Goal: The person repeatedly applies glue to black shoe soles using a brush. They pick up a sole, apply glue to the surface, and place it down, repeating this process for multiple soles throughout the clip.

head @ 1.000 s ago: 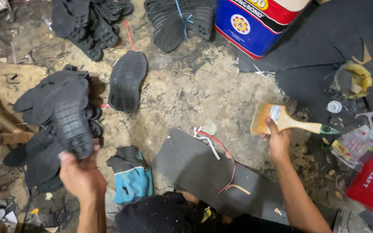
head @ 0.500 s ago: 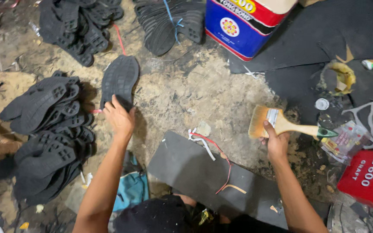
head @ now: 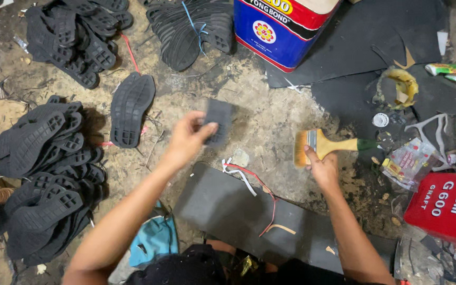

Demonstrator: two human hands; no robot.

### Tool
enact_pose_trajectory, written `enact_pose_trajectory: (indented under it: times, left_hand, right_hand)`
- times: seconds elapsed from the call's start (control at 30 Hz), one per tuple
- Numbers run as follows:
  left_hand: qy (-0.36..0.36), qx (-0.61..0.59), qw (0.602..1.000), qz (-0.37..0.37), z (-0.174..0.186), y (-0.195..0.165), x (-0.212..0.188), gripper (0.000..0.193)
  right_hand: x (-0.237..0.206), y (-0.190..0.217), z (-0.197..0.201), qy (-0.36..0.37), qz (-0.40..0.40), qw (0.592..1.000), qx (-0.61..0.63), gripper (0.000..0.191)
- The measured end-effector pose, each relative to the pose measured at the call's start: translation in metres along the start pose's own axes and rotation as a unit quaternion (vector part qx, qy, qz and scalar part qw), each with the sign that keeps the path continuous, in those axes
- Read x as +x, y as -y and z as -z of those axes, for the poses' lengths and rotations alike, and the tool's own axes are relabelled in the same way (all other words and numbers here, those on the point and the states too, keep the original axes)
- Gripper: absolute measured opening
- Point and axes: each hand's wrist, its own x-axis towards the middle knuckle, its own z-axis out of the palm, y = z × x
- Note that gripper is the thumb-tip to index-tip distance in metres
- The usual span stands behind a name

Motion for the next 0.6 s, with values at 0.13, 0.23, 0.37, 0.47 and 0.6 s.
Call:
enact_pose_trajectory:
  times: [0.13, 0.23, 0.37, 0.47, 0.6]
  left_hand:
    - [0.01, 0.119, 0.992, -0.029, -0.097, 0.036, 0.005, 0.036]
    - [0.004, 0.165, 0.984, 0.063, -0.144, 0.07, -0.003, 0.042]
    - [-0.008, 0.307, 0.95, -0.055, -0.16, 0.091, -0.059, 0.048]
    - [0.068, 0.458, 0.864, -0.199, -0.16, 0.093, -0.095, 0.057]
    - [0.163, 0.588, 0.76, -0.223, -0.16, 0.091, -0.113, 0.059]
  right_hand:
    - [-0.002, 0.008, 0.009, -0.054, 0.17, 0.967, -0.182, 0.034]
    - [-0.001, 0.012, 0.02, -0.008, 0.071, 0.949, -0.307, 0.039]
    - [-0.016, 0.004, 0.014, 0.028, 0.072, 0.964, -0.256, 0.039]
    - [-0.035, -0.004, -0.018, 0.084, 0.121, 0.989, 0.005, 0.045]
    - [-0.002, 0.012, -0.041, 0.163, 0.406, 0.862, -0.256, 0.04]
